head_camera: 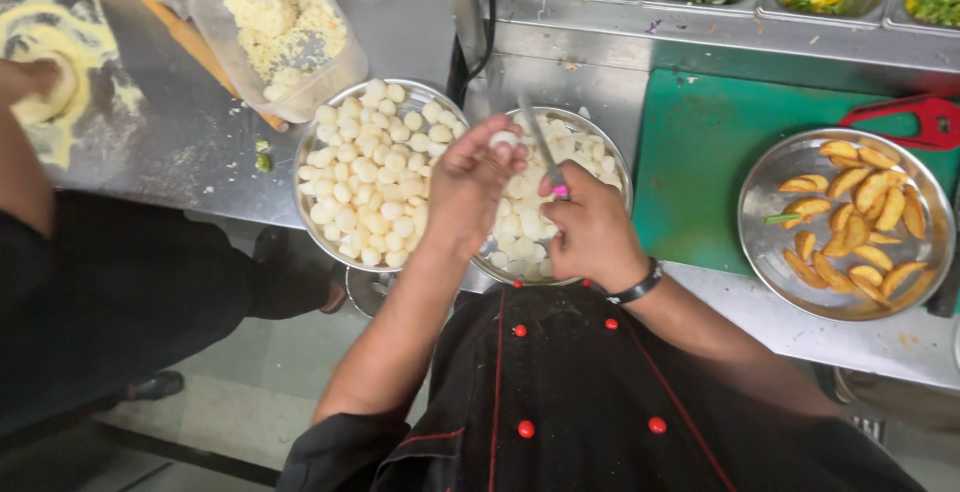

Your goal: The person uses a small knife to slice small white vegetables, such as garlic or pearl onions, and places the slices into a metal bowl at a kitchen prep station.

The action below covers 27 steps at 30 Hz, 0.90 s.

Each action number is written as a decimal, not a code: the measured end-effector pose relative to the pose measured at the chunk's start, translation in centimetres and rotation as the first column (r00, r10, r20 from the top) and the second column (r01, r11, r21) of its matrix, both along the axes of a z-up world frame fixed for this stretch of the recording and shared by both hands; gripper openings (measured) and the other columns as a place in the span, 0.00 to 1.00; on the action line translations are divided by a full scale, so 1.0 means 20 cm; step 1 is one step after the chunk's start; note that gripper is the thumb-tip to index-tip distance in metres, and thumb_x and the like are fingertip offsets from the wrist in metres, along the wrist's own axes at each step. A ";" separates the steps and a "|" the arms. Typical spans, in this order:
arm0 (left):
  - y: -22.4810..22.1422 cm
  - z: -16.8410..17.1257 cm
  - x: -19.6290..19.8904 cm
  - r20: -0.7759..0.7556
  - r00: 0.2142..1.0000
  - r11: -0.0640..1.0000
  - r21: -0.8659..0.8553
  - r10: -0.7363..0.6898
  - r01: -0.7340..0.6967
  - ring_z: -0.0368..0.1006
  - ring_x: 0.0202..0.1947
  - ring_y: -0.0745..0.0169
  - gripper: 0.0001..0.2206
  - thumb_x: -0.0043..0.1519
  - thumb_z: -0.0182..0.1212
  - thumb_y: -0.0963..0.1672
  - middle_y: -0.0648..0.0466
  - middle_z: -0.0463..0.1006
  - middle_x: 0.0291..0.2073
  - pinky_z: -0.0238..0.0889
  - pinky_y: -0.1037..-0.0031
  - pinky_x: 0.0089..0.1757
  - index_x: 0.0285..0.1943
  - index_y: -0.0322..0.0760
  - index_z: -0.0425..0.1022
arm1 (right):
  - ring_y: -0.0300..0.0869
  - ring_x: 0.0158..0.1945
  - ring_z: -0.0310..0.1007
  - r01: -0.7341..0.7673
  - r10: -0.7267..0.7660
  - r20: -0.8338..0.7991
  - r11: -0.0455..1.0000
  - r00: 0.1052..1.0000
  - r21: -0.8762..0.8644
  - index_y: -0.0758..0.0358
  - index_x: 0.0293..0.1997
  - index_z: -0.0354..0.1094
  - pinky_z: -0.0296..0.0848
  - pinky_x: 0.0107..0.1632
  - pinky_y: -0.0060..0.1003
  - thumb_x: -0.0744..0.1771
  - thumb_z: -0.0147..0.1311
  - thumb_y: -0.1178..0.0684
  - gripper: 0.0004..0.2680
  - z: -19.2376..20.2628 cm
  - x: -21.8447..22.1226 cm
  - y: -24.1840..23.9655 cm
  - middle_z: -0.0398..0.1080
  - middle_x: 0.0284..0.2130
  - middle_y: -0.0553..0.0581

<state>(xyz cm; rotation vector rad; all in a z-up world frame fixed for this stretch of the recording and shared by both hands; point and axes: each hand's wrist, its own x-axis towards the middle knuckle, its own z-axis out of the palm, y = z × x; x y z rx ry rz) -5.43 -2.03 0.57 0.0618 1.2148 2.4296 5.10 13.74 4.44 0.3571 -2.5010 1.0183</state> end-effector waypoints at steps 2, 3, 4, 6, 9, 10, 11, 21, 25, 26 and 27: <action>0.04 0.05 0.08 0.013 0.998 0.995 0.082 -0.059 0.058 0.77 0.43 0.60 0.15 0.66 0.60 0.36 0.47 0.81 0.46 0.72 0.70 0.48 0.63 0.28 0.74 | 0.52 0.33 0.72 0.002 -0.003 0.007 1.000 1.000 0.019 0.68 0.30 0.74 0.70 0.33 0.43 0.53 0.55 0.64 0.09 0.02 -0.01 -0.01 0.69 0.37 0.61; 0.05 0.07 0.11 0.000 0.998 0.993 0.095 -0.064 0.064 0.77 0.45 0.59 0.16 0.66 0.61 0.36 0.46 0.81 0.47 0.72 0.69 0.49 0.63 0.27 0.73 | 0.53 0.33 0.71 -0.001 0.001 0.009 0.999 1.000 0.033 0.68 0.30 0.75 0.69 0.32 0.44 0.51 0.56 0.63 0.10 0.04 -0.02 -0.01 0.67 0.34 0.62; 0.04 0.08 0.13 -0.011 0.998 0.992 0.104 -0.066 0.067 0.77 0.46 0.58 0.16 0.66 0.62 0.36 0.45 0.81 0.48 0.72 0.68 0.49 0.63 0.26 0.73 | 0.53 0.33 0.71 -0.004 0.004 0.012 0.999 1.000 0.034 0.68 0.30 0.75 0.69 0.32 0.44 0.51 0.56 0.63 0.10 0.05 -0.02 -0.01 0.67 0.34 0.62; 0.04 0.11 0.13 0.003 0.998 0.996 0.068 -0.065 0.065 0.77 0.48 0.58 0.16 0.65 0.62 0.36 0.44 0.81 0.49 0.72 0.67 0.51 0.62 0.25 0.73 | 0.54 0.32 0.71 -0.032 0.031 0.047 0.999 0.998 0.028 0.69 0.31 0.76 0.70 0.31 0.45 0.50 0.56 0.63 0.11 0.06 -0.02 -0.01 0.67 0.33 0.63; 0.04 0.14 0.15 0.019 0.998 0.998 0.024 -0.054 0.053 0.78 0.49 0.56 0.16 0.64 0.62 0.36 0.42 0.81 0.49 0.72 0.66 0.52 0.61 0.24 0.74 | 0.54 0.35 0.73 -0.057 0.057 0.022 0.998 0.998 -0.020 0.70 0.31 0.74 0.72 0.34 0.43 0.52 0.55 0.64 0.10 0.06 -0.02 -0.03 0.68 0.36 0.63; 0.04 0.14 0.15 0.024 0.998 0.999 0.017 -0.050 0.049 0.78 0.49 0.54 0.16 0.63 0.62 0.35 0.42 0.81 0.48 0.72 0.65 0.51 0.61 0.24 0.74 | 0.54 0.35 0.73 -0.062 0.062 0.023 0.998 0.998 -0.021 0.70 0.31 0.74 0.72 0.34 0.43 0.52 0.55 0.64 0.10 0.05 -0.01 -0.05 0.68 0.36 0.63; 0.04 0.15 0.16 0.025 0.999 0.999 0.016 -0.044 0.044 0.78 0.49 0.54 0.16 0.63 0.62 0.35 0.42 0.81 0.48 0.72 0.65 0.51 0.61 0.24 0.74 | 0.55 0.36 0.73 -0.058 0.059 0.037 0.998 0.998 -0.008 0.70 0.31 0.73 0.73 0.35 0.43 0.52 0.55 0.64 0.10 0.05 0.00 -0.06 0.68 0.37 0.63; 0.06 0.10 0.20 0.038 0.986 0.956 0.252 -0.163 0.149 0.74 0.57 0.47 0.16 0.73 0.51 0.45 0.41 0.78 0.54 0.68 0.57 0.59 0.66 0.30 0.64 | 0.58 0.34 0.70 -0.159 0.160 0.101 0.987 0.982 -0.020 0.69 0.26 0.73 0.69 0.33 0.47 0.50 0.53 0.64 0.08 -0.02 -0.02 -0.07 0.67 0.33 0.64; 0.09 0.10 0.22 0.005 0.993 0.939 0.325 -0.121 0.113 0.74 0.60 0.42 0.14 0.76 0.44 0.46 0.40 0.77 0.51 0.66 0.54 0.60 0.65 0.33 0.63 | 0.56 0.35 0.70 -0.099 0.103 0.065 0.993 0.993 -0.067 0.68 0.28 0.73 0.71 0.33 0.46 0.51 0.52 0.64 0.09 -0.01 -0.01 -0.05 0.69 0.37 0.64; 0.09 0.10 0.22 0.005 0.992 0.939 0.324 -0.123 0.114 0.74 0.60 0.42 0.14 0.76 0.44 0.46 0.40 0.77 0.51 0.66 0.54 0.60 0.65 0.33 0.63 | 0.56 0.35 0.70 -0.091 0.094 0.075 0.995 0.993 -0.047 0.68 0.25 0.71 0.70 0.34 0.46 0.51 0.53 0.64 0.06 -0.01 -0.02 -0.04 0.68 0.35 0.63; 0.09 0.10 0.23 0.006 0.991 0.952 0.281 -0.132 0.125 0.73 0.60 0.43 0.14 0.75 0.45 0.46 0.41 0.78 0.50 0.66 0.54 0.60 0.64 0.33 0.63 | 0.57 0.35 0.71 -0.083 0.085 0.084 0.996 0.993 -0.027 0.68 0.22 0.68 0.70 0.34 0.47 0.51 0.53 0.64 0.04 -0.01 -0.02 -0.03 0.67 0.34 0.62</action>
